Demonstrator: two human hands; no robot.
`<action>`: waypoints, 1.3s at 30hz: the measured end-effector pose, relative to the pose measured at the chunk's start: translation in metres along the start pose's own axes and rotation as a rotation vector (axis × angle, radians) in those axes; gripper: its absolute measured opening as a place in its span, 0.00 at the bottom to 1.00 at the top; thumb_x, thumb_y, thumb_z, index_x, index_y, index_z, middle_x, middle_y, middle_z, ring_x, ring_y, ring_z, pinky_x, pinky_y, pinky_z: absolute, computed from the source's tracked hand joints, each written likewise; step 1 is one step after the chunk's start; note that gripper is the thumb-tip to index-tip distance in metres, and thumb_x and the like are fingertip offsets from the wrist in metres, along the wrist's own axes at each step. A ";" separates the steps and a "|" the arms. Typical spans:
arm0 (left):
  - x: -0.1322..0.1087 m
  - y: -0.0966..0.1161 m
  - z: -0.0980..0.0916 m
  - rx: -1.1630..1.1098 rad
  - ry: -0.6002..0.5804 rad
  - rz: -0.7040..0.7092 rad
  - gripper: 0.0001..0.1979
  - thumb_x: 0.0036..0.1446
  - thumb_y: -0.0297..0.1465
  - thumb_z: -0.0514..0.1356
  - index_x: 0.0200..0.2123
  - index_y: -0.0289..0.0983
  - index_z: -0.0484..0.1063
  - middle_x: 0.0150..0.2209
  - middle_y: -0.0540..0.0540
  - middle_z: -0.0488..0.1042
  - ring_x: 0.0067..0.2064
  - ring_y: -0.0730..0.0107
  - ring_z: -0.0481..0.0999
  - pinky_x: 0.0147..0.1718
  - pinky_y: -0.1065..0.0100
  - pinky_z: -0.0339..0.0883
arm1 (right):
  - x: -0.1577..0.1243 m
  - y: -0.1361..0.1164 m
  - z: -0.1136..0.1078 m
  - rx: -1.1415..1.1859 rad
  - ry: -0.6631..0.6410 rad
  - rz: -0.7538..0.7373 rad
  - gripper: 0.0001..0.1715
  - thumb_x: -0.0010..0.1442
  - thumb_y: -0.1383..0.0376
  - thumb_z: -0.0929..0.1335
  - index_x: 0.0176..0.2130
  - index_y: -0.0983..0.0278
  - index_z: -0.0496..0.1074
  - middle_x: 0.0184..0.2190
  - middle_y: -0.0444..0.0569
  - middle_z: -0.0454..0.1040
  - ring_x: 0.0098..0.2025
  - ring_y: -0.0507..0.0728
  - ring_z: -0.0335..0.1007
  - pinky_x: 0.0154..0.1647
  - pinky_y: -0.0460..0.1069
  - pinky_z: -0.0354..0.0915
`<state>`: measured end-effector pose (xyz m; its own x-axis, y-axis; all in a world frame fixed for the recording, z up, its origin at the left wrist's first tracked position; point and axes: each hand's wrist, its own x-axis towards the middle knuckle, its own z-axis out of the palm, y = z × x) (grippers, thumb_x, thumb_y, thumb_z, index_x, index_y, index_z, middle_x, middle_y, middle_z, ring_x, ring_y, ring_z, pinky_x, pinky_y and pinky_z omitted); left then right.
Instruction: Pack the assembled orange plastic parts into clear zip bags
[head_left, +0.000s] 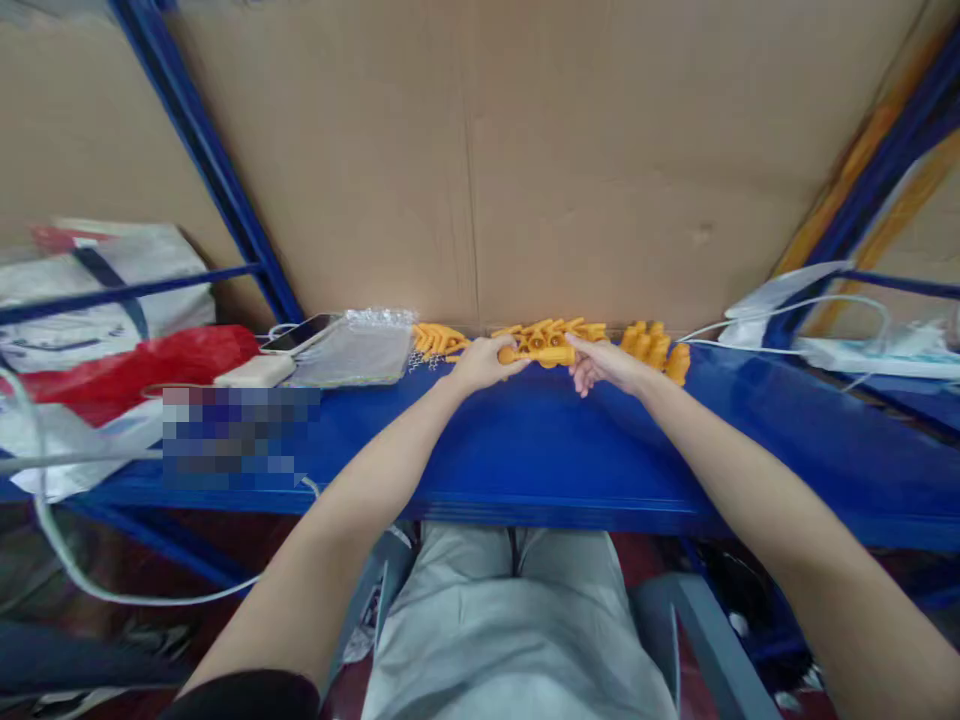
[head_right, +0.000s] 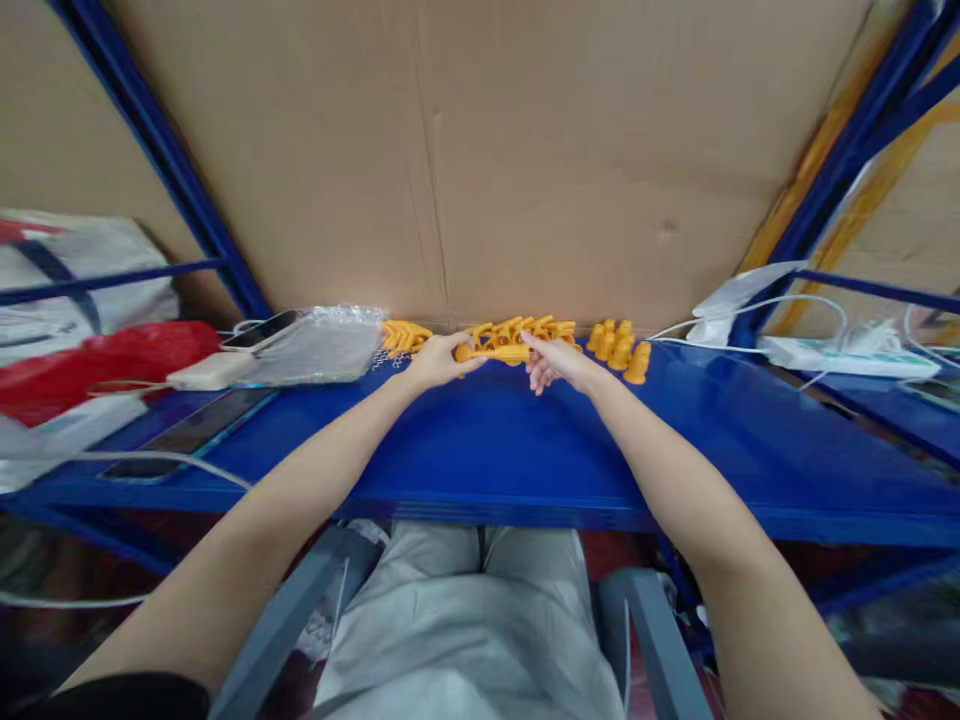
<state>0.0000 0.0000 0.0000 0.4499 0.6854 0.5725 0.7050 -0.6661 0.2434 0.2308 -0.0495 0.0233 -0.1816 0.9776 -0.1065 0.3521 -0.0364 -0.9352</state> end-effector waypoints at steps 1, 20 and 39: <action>0.000 0.000 0.000 -0.008 -0.006 -0.001 0.16 0.57 0.44 0.63 0.36 0.36 0.75 0.24 0.50 0.73 0.26 0.73 0.68 0.26 0.71 0.53 | 0.000 0.000 0.000 -0.001 0.005 0.000 0.36 0.68 0.41 0.57 0.24 0.65 0.66 0.13 0.50 0.70 0.16 0.51 0.68 0.19 0.44 0.57; -0.001 0.000 -0.002 0.004 0.003 -0.035 0.16 0.56 0.43 0.64 0.38 0.35 0.76 0.29 0.48 0.77 0.30 0.69 0.73 0.30 0.70 0.59 | 0.003 0.006 -0.003 0.038 0.003 -0.148 0.16 0.67 0.57 0.67 0.45 0.67 0.74 0.37 0.55 0.80 0.24 0.50 0.72 0.31 0.48 0.69; -0.002 -0.034 -0.005 0.229 -0.112 -0.360 0.24 0.62 0.26 0.53 0.61 0.38 0.66 0.62 0.36 0.68 0.64 0.50 0.65 0.62 0.50 0.61 | 0.054 0.002 -0.006 -0.066 0.522 -0.658 0.22 0.55 0.49 0.73 0.41 0.60 0.67 0.36 0.49 0.79 0.37 0.59 0.77 0.38 0.54 0.71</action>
<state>-0.0281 0.0200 -0.0056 0.2013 0.8980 0.3913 0.9252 -0.3054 0.2250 0.2268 0.0041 0.0180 0.0733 0.7664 0.6381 0.3793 0.5703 -0.7286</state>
